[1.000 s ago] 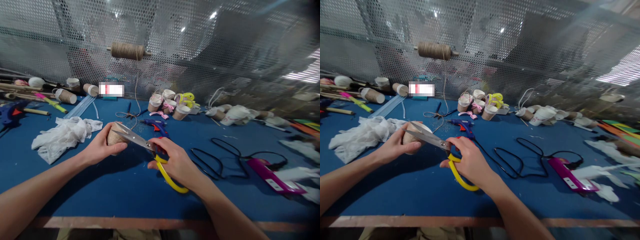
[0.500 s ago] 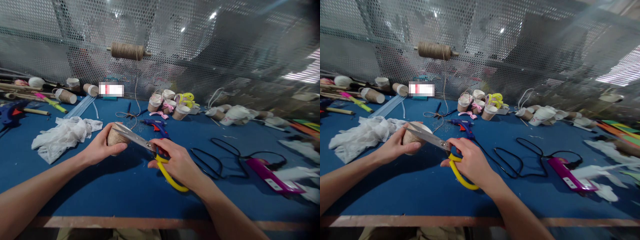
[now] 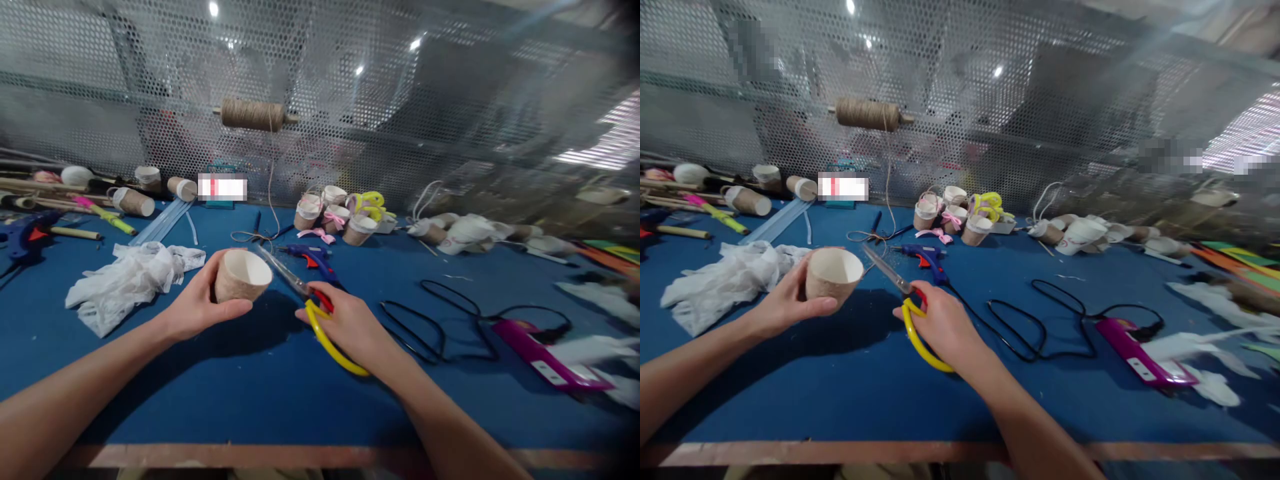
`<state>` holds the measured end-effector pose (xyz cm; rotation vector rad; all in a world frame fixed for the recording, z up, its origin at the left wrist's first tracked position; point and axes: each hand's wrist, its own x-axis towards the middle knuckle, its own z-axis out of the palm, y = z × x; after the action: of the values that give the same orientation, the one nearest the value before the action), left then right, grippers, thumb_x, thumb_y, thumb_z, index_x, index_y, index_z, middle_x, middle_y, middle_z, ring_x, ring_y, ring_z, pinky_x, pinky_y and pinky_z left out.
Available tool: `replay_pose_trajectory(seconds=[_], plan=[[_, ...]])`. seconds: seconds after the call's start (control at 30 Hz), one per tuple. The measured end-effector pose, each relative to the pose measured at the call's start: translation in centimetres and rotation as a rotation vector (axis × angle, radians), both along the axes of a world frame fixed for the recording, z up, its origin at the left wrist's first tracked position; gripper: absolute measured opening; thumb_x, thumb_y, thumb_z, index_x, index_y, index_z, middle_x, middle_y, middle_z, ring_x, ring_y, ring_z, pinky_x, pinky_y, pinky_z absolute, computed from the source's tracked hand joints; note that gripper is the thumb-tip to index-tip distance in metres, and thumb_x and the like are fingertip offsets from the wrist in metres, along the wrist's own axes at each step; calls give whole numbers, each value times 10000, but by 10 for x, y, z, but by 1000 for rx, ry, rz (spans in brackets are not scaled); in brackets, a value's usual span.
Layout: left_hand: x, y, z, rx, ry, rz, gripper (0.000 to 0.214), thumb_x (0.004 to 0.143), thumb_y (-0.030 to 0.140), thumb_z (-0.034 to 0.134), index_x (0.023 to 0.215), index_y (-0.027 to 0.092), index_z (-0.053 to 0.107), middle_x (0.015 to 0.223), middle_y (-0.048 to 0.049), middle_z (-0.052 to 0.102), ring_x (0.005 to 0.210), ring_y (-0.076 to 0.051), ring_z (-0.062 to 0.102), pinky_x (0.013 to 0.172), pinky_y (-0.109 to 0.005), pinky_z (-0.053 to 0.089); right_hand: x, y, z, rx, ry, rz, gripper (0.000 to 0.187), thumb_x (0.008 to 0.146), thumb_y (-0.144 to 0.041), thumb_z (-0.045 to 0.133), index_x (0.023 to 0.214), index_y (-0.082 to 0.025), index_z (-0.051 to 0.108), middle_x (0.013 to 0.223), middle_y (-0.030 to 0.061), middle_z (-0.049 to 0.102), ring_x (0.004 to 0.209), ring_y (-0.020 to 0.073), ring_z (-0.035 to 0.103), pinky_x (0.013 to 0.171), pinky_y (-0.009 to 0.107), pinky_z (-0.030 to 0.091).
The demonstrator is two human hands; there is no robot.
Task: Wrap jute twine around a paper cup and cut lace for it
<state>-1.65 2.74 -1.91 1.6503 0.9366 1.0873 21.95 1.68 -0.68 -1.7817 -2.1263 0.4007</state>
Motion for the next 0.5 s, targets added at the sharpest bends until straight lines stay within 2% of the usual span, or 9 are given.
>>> replay_pose_trajectory(seconds=[0.1,0.2,0.37,0.43,0.5], plan=[[0,-1,-1,37,-16,7,615,642,319,699,1157,170,399,1119,-92,543,1024,-234,525,882,-345,426,0,1,-9,9,-147,52,424,737,-204,601,1153,-137,551,974,130,639,881,250,604,749,350,456],[0,-2,-2,3,-44,-17,596,633,307,706,1136,178,412,1083,-81,557,981,-223,535,841,-333,436,-2,-1,-14,16,-183,63,464,744,-160,563,1204,-123,512,1002,139,625,854,234,605,742,347,461],[0,-2,-5,-232,-234,-128,524,645,364,662,1088,175,454,1043,-103,586,903,-224,564,752,-329,452,-2,-6,-13,3,-279,104,482,776,-190,553,1246,-99,491,990,159,612,885,258,605,752,370,473],[1,-2,-5,-310,-290,-161,535,634,383,654,1084,167,460,1040,-116,592,891,-229,574,741,-331,456,-2,-8,-8,39,-329,134,433,778,-194,563,1203,-117,540,968,162,611,889,272,604,746,383,479],[2,-3,-4,-311,-276,-182,553,629,385,661,1095,162,462,1057,-125,588,915,-239,574,758,-334,456,-4,-10,1,111,-307,162,309,787,-194,559,1085,-139,619,937,152,620,883,273,599,743,392,480]])
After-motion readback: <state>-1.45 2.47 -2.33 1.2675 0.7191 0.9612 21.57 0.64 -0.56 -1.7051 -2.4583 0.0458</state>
